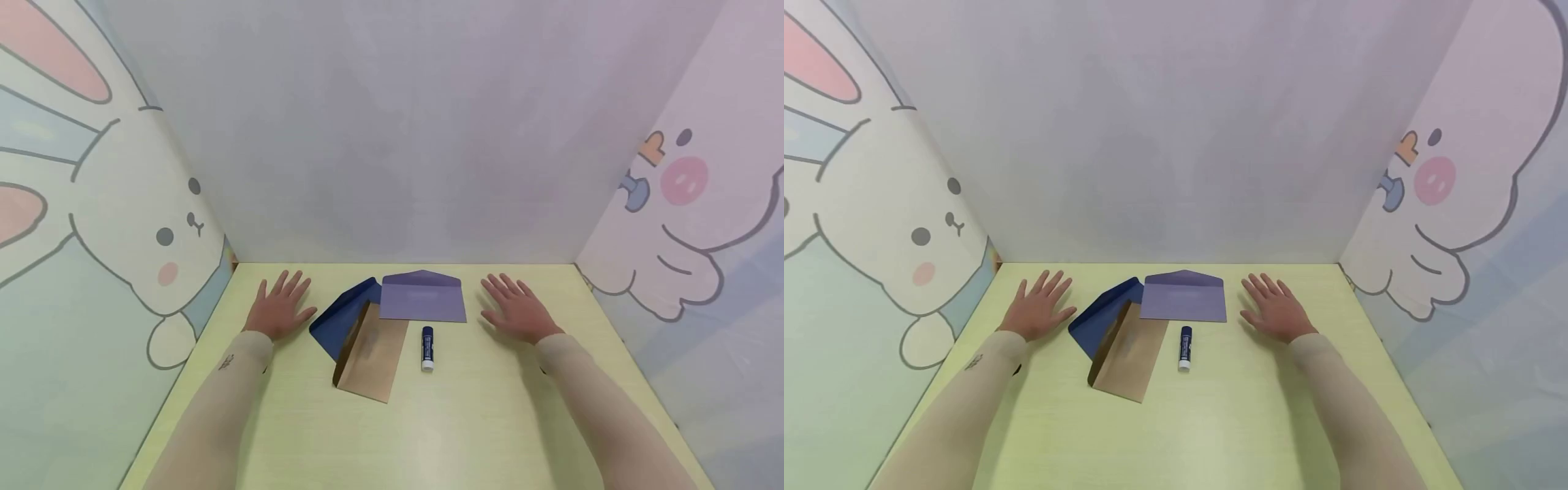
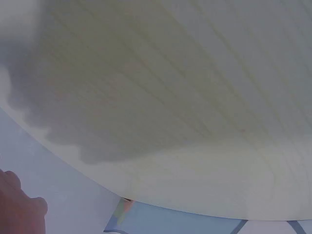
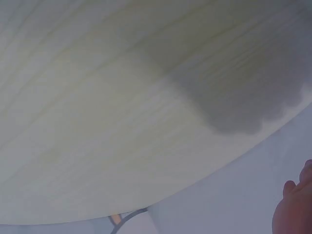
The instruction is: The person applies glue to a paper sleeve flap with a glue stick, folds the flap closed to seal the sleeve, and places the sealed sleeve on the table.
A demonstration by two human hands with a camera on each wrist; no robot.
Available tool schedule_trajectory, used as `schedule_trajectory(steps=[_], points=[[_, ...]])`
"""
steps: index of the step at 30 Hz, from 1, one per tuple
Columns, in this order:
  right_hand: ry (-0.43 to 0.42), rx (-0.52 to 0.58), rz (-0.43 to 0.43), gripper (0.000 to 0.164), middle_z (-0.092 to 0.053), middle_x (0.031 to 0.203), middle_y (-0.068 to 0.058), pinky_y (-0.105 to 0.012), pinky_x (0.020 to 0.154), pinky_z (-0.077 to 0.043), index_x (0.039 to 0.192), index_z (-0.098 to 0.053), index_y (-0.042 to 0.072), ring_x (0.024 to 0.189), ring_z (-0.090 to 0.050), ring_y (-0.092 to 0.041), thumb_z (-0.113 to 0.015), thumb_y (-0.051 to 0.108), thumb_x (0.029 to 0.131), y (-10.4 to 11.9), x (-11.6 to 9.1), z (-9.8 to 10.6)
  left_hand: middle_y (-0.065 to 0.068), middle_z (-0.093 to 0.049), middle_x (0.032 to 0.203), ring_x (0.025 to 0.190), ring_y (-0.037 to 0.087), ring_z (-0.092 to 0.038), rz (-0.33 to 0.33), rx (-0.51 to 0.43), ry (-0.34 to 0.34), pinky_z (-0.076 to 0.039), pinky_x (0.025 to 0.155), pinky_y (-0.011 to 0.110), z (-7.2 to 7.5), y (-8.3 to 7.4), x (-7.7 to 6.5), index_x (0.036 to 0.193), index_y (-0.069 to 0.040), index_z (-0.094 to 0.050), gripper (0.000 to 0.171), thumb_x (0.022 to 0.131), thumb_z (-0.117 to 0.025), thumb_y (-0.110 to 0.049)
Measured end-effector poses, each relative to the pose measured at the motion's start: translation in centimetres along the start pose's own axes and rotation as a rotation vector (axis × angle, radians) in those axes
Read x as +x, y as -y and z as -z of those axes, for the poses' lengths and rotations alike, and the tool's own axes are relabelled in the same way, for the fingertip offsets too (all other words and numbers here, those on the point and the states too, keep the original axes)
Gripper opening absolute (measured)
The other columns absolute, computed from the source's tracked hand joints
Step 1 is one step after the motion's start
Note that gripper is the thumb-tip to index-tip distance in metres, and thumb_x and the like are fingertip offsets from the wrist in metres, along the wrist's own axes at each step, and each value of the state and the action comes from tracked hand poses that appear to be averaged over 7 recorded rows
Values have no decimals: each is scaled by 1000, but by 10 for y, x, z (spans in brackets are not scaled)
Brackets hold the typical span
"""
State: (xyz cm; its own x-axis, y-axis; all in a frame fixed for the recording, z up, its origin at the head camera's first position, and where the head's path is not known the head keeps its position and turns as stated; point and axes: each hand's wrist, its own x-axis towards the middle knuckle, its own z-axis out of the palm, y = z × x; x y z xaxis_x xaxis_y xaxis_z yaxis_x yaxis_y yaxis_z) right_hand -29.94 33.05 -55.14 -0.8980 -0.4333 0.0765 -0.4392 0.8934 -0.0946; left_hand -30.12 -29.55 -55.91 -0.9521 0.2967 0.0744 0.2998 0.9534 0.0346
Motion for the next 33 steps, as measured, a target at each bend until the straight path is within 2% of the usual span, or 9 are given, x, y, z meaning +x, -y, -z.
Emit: schedule_trajectory(steps=[3, 9, 12, 16, 20, 24, 28, 33], points=[[-2, -41, 55, 79, -40, 192, -17, -71, 146, -27, 184, -39, 10, 179, -38, -49, -59, 49, 118, 16, 6, 1, 20, -34, 194, 183, 50, -25, 7, -19, 12, -21, 145, 79, 3, -3, 1, 185, -13, -38, 85, 118, -55, -63], [-11, -77, 164, 73, -56, 182, -18, -68, 142, -39, 178, -50, 8, 170, -54, -47, -70, 38, 114, 46, 15, 4, 27, -59, 177, 166, 51, -55, 6, -48, 3, -41, 139, 72, 9, -10, 2, 178, -8, -50, 77, 119, -57, -57], [-30, -98, 227, 67, -68, 171, -18, -64, 136, -48, 171, -59, 6, 159, -66, -44, -74, 29, 111, 61, 17, 5, 27, -65, 169, 157, 50, -64, -14, -39, -17, -49, 133, 70, 9, -14, 2, 175, -7, -55, 75, 118, -60, -55], [-95, -136, 356, 59, -79, 157, -13, -58, 125, -59, 160, -70, 7, 143, -77, -40, -82, 20, 104, 82, 18, 1, 26, -64, 170, 157, 51, -63, -32, -28, -24, -49, 132, 71, 10, -18, 1, 172, -7, -59, 72, 118, -61, -54], [-189, -171, 518, 58, -82, 151, -8, -53, 119, -64, 155, -75, 10, 138, -79, -34, -88, 15, 99, 102, 17, -6, 26, -62, 173, 161, 51, -59, -41, -25, -28, -47, 134, 71, 11, -21, 0, 170, -6, -60, 71, 118, -62, -53], [-230, -238, 657, 53, -81, 155, -4, -48, 119, -65, 154, -77, 18, 138, -79, -29, -88, 19, 102, 121, 15, -13, 25, -62, 173, 163, 50, -57, -46, -28, -30, -46, 135, 71, 12, -24, 0, 170, -6, -60, 71, 118, -62, -54], [-175, -296, 707, 40, -76, 162, -1, -45, 118, -64, 146, -81, 26, 141, -76, -27, -89, 27, 107, 136, 12, -14, 24, -60, 175, 165, 50, -56, -46, -21, -29, -44, 137, 72, 11, -25, -1, 171, -7, -59, 71, 119, -61, -54], [-153, -326, 714, 30, -75, 163, 1, -43, 116, -65, 136, -83, 26, 140, -75, -25, -89, 25, 107, 146, 10, -11, 24, -60, 176, 165, 50, -55, -46, -14, -29, -44, 136, 72, 10, -25, -2, 172, -7, -59, 71, 119, -61, -54]])
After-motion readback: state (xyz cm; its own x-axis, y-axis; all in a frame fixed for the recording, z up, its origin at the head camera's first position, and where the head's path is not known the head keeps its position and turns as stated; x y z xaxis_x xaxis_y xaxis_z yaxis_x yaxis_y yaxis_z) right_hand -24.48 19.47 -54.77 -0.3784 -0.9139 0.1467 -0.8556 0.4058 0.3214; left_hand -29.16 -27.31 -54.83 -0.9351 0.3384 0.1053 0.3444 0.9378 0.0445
